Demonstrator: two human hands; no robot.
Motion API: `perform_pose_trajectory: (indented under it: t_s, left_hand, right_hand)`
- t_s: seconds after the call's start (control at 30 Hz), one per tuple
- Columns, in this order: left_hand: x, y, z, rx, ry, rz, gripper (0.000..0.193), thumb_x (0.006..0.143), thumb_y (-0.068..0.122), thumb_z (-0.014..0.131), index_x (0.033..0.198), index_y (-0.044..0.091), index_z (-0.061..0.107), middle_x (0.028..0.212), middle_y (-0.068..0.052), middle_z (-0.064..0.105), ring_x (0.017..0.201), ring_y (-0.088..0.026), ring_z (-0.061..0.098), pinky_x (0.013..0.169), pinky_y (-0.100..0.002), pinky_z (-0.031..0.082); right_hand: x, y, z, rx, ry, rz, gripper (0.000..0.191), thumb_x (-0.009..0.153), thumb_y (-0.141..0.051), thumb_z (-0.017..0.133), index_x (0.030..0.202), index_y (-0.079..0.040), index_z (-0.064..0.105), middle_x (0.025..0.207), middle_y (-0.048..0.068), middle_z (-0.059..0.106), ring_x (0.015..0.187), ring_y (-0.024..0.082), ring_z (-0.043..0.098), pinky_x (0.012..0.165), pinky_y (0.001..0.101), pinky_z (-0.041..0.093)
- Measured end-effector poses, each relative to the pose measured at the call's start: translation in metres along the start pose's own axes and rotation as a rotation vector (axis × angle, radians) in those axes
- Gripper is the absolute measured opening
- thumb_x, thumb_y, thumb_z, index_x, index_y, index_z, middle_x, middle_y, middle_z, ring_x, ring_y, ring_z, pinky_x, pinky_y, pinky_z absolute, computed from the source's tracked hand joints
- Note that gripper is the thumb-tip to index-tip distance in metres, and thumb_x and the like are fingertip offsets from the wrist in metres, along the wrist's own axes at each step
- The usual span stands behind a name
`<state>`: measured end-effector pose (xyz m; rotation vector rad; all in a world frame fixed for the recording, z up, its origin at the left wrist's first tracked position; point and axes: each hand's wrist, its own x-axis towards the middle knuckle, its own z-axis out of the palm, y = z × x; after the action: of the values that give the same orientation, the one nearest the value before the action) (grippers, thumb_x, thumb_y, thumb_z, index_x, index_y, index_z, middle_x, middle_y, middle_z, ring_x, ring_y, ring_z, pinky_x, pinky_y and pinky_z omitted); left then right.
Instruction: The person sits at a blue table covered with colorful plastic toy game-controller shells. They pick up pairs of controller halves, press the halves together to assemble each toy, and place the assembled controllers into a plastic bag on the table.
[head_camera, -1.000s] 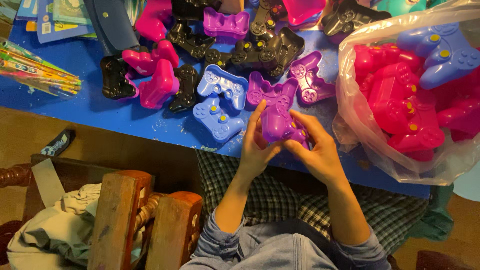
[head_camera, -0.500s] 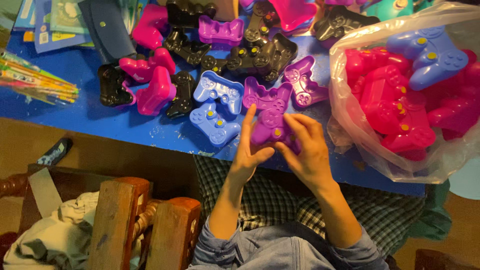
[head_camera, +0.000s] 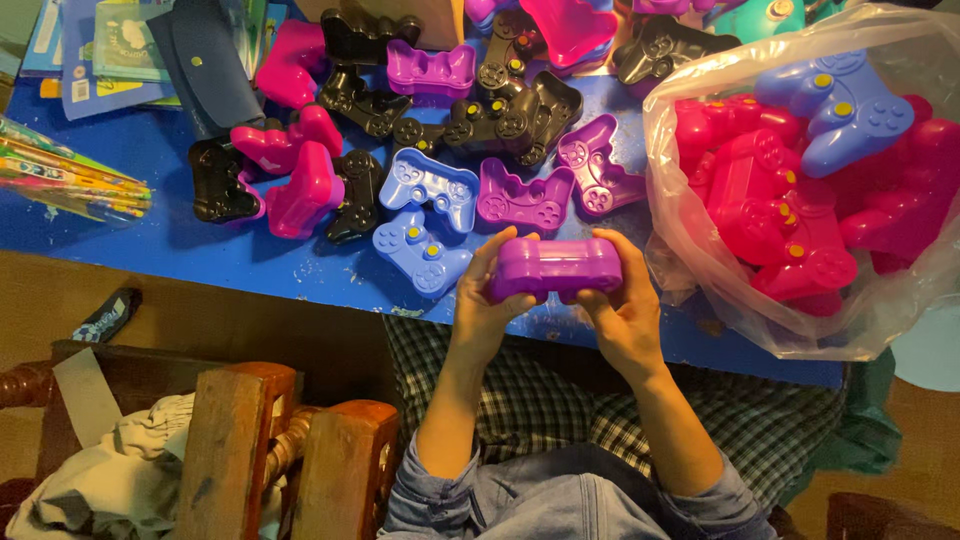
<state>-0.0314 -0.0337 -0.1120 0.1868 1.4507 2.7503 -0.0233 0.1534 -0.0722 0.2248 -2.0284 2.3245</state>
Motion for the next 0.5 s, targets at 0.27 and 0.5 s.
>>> perform_pose_trajectory:
  t_s: [0.27,0.5]
  left_hand:
    - [-0.001,0.011,0.008,0.059,-0.02,-0.016,0.077,0.09,0.01,0.083,0.156,0.008,0.044,0.155,-0.012,0.052,0.14,-0.023,0.055,0.116,-0.038,0.05]
    - [-0.001,0.04,0.028,0.311,-0.061,0.134,0.078,0.088,0.012,0.083,0.155,0.006,0.044,0.156,-0.011,0.049,0.142,-0.019,0.051,0.123,-0.034,0.043]
  right_hand:
    - [-0.001,-0.004,-0.008,-0.106,-0.05,-0.199,0.067,0.09,0.0,0.078,0.147,-0.008,0.044,0.138,0.011,0.055,0.127,0.021,0.059,0.108,0.0358,0.051]
    - [0.0,-0.013,-0.005,-0.058,-0.083,-0.269,0.071,0.086,0.011,0.076,0.145,-0.01,0.044,0.149,0.012,0.051,0.141,0.024,0.05,0.12,0.0401,0.044]
